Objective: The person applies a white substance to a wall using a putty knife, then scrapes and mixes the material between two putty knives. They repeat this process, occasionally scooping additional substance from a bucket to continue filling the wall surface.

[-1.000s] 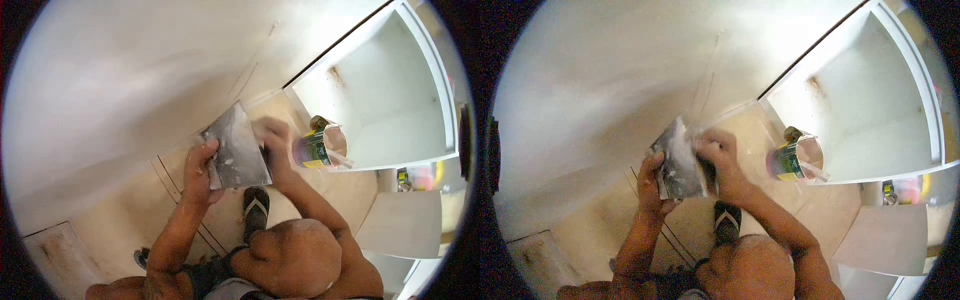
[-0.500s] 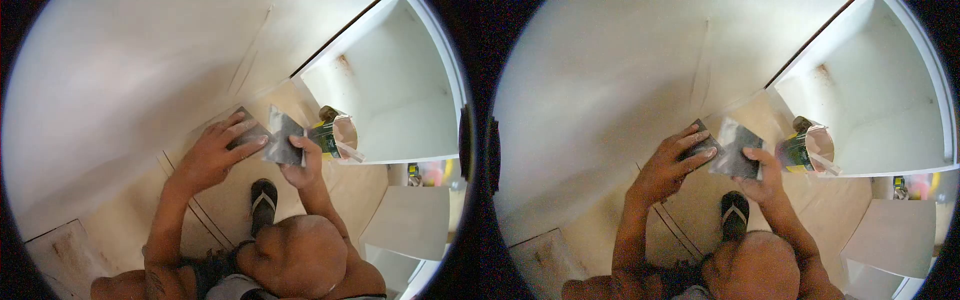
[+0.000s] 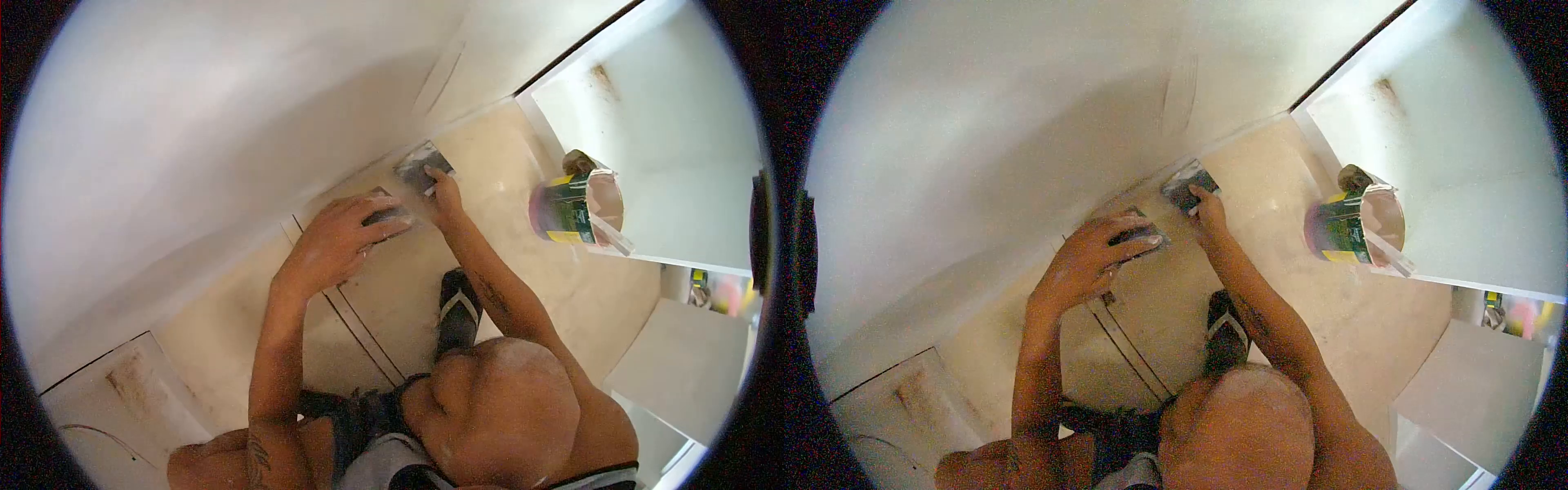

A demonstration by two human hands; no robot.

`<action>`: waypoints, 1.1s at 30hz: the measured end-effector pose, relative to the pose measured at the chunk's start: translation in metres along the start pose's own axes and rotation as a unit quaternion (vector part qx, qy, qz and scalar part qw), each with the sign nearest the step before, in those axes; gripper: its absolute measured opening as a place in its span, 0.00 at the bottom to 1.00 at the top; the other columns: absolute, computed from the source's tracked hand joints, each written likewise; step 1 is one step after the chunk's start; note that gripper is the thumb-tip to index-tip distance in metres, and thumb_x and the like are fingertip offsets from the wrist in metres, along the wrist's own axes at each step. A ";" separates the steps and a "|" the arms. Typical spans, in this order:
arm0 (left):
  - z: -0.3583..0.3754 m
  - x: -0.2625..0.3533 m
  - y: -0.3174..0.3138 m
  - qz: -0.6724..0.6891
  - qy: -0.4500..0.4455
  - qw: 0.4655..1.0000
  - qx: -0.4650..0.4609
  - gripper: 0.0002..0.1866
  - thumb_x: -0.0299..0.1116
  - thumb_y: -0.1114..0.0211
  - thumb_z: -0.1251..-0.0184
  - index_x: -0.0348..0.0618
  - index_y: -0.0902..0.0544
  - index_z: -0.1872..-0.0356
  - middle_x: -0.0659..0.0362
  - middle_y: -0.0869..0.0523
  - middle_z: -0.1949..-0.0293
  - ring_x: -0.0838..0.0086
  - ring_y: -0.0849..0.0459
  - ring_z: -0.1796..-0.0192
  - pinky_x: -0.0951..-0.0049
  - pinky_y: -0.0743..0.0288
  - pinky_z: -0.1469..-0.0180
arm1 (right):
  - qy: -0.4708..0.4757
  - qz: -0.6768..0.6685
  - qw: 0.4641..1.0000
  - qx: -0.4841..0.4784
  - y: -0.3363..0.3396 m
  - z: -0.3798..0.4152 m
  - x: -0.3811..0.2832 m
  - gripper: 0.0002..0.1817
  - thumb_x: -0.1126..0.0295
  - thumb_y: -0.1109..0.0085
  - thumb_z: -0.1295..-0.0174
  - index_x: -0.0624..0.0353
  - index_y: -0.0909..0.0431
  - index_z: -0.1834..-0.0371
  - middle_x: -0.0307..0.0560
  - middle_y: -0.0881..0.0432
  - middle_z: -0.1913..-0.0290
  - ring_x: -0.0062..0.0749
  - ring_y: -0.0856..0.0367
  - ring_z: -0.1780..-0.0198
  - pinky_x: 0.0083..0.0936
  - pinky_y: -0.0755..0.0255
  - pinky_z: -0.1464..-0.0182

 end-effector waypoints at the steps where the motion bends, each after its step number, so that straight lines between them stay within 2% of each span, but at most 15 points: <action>1: 0.001 -0.001 0.000 0.006 -0.001 1.000 0.007 0.33 0.17 0.39 0.52 0.58 0.21 0.40 0.57 0.24 0.36 0.58 0.28 0.33 0.56 0.34 0.33 | -0.003 -0.001 1.000 -0.001 0.000 -0.011 0.007 0.08 0.69 0.44 0.36 0.59 0.24 0.57 0.44 0.18 0.64 0.34 0.18 0.64 0.35 0.21 0.60; 3: 0.005 0.000 0.003 0.019 0.011 1.000 0.006 0.35 0.16 0.40 0.53 0.58 0.21 0.40 0.56 0.24 0.36 0.56 0.28 0.33 0.56 0.34 0.32 | 0.056 0.028 0.998 -0.020 -0.007 -0.019 0.008 0.14 0.70 0.48 0.34 0.65 0.29 0.49 0.51 0.21 0.54 0.42 0.19 0.52 0.40 0.18 0.51; 9: 0.013 -0.004 0.001 0.040 0.022 0.999 0.003 0.37 0.16 0.40 0.56 0.58 0.21 0.39 0.55 0.24 0.36 0.55 0.28 0.33 0.56 0.34 0.31 | 0.042 0.046 0.995 0.083 -0.020 -0.021 0.007 0.11 0.71 0.47 0.35 0.64 0.28 0.53 0.49 0.20 0.57 0.40 0.17 0.56 0.34 0.16 0.60; 13: 0.026 -0.008 0.005 0.038 0.042 0.998 0.022 0.37 0.16 0.42 0.56 0.58 0.22 0.39 0.56 0.24 0.36 0.55 0.28 0.33 0.58 0.34 0.30 | 0.087 0.060 0.991 0.082 -0.045 -0.005 -0.010 0.11 0.72 0.46 0.36 0.64 0.28 0.54 0.49 0.20 0.58 0.39 0.18 0.56 0.33 0.17 0.58; 14: 0.033 -0.005 0.005 0.043 0.041 0.998 0.028 0.37 0.16 0.42 0.56 0.58 0.22 0.39 0.56 0.24 0.36 0.55 0.28 0.33 0.58 0.34 0.30 | 0.122 0.048 0.988 0.085 -0.055 0.007 -0.022 0.11 0.73 0.45 0.37 0.65 0.28 0.53 0.49 0.21 0.57 0.38 0.18 0.56 0.34 0.18 0.56; 16: 0.049 -0.007 0.007 0.068 0.104 0.990 0.059 0.37 0.16 0.44 0.55 0.57 0.22 0.39 0.57 0.24 0.36 0.56 0.27 0.33 0.59 0.35 0.30 | 0.161 0.052 0.982 0.085 -0.075 0.031 -0.047 0.11 0.73 0.45 0.37 0.65 0.28 0.53 0.49 0.21 0.56 0.38 0.18 0.56 0.34 0.18 0.54; 18: 0.058 -0.016 -0.004 0.094 0.099 0.988 0.075 0.36 0.16 0.44 0.55 0.57 0.21 0.39 0.58 0.24 0.36 0.56 0.27 0.34 0.59 0.35 0.30 | 0.210 0.058 0.974 0.069 -0.092 0.050 -0.072 0.13 0.75 0.46 0.37 0.66 0.29 0.51 0.50 0.22 0.54 0.38 0.19 0.55 0.35 0.19 0.51; 19: 0.058 -0.017 -0.004 0.110 0.092 0.987 0.078 0.36 0.15 0.45 0.54 0.56 0.21 0.39 0.58 0.24 0.36 0.56 0.27 0.34 0.59 0.34 0.30 | 0.241 0.052 0.968 0.038 -0.103 0.060 -0.083 0.14 0.76 0.46 0.38 0.66 0.30 0.49 0.49 0.22 0.53 0.38 0.19 0.55 0.33 0.20 0.53; 22: 0.049 -0.006 0.006 0.112 0.048 0.990 0.075 0.35 0.14 0.47 0.53 0.55 0.21 0.40 0.58 0.23 0.36 0.56 0.27 0.34 0.59 0.34 0.30 | 0.277 0.068 0.958 0.016 -0.141 0.101 -0.119 0.15 0.76 0.45 0.38 0.65 0.31 0.48 0.49 0.23 0.53 0.37 0.20 0.54 0.33 0.20 0.52; 23: 0.046 -0.006 0.007 0.112 0.037 0.991 0.069 0.35 0.14 0.47 0.53 0.55 0.21 0.40 0.58 0.23 0.36 0.56 0.27 0.34 0.59 0.34 0.30 | 0.292 0.085 0.952 0.021 -0.153 0.117 -0.130 0.14 0.77 0.45 0.38 0.66 0.31 0.49 0.50 0.23 0.54 0.37 0.20 0.54 0.35 0.20 0.48; 25: 0.039 -0.007 0.012 0.129 0.012 0.986 0.104 0.31 0.15 0.44 0.48 0.55 0.21 0.40 0.57 0.21 0.40 0.58 0.25 0.37 0.61 0.32 0.32 | 0.315 0.088 0.945 0.021 -0.177 0.147 -0.150 0.14 0.77 0.45 0.38 0.66 0.31 0.50 0.50 0.23 0.54 0.37 0.20 0.54 0.35 0.21 0.47; 28: 0.036 -0.007 0.027 0.208 -0.004 0.965 0.159 0.31 0.15 0.46 0.47 0.52 0.22 0.40 0.55 0.21 0.40 0.60 0.24 0.37 0.64 0.32 0.32 | 0.348 0.114 0.930 -0.015 -0.214 0.189 -0.174 0.13 0.77 0.45 0.37 0.69 0.32 0.52 0.51 0.24 0.55 0.38 0.21 0.54 0.36 0.21 0.45; 32: 0.035 -0.007 0.030 0.277 0.000 0.940 0.198 0.29 0.15 0.47 0.43 0.49 0.22 0.39 0.55 0.21 0.39 0.62 0.25 0.35 0.65 0.31 0.33 | 0.427 0.232 0.873 -0.026 -0.250 0.231 -0.211 0.16 0.76 0.45 0.37 0.73 0.32 0.49 0.53 0.23 0.53 0.39 0.21 0.52 0.37 0.21 0.46; 33: 0.036 -0.012 0.026 0.375 0.028 0.897 0.232 0.26 0.18 0.47 0.41 0.43 0.23 0.39 0.53 0.21 0.40 0.59 0.23 0.37 0.61 0.31 0.33 | 0.478 0.296 0.827 -0.022 -0.258 0.241 -0.221 0.14 0.75 0.45 0.37 0.72 0.29 0.51 0.53 0.22 0.54 0.39 0.20 0.52 0.36 0.21 0.46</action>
Point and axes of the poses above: each hand's wrist, its own z-axis away from the middle knuckle, its own y-axis out of the back of the hand, x = y × z, the point moved 6 cm from there along -z, towards the middle knuckle
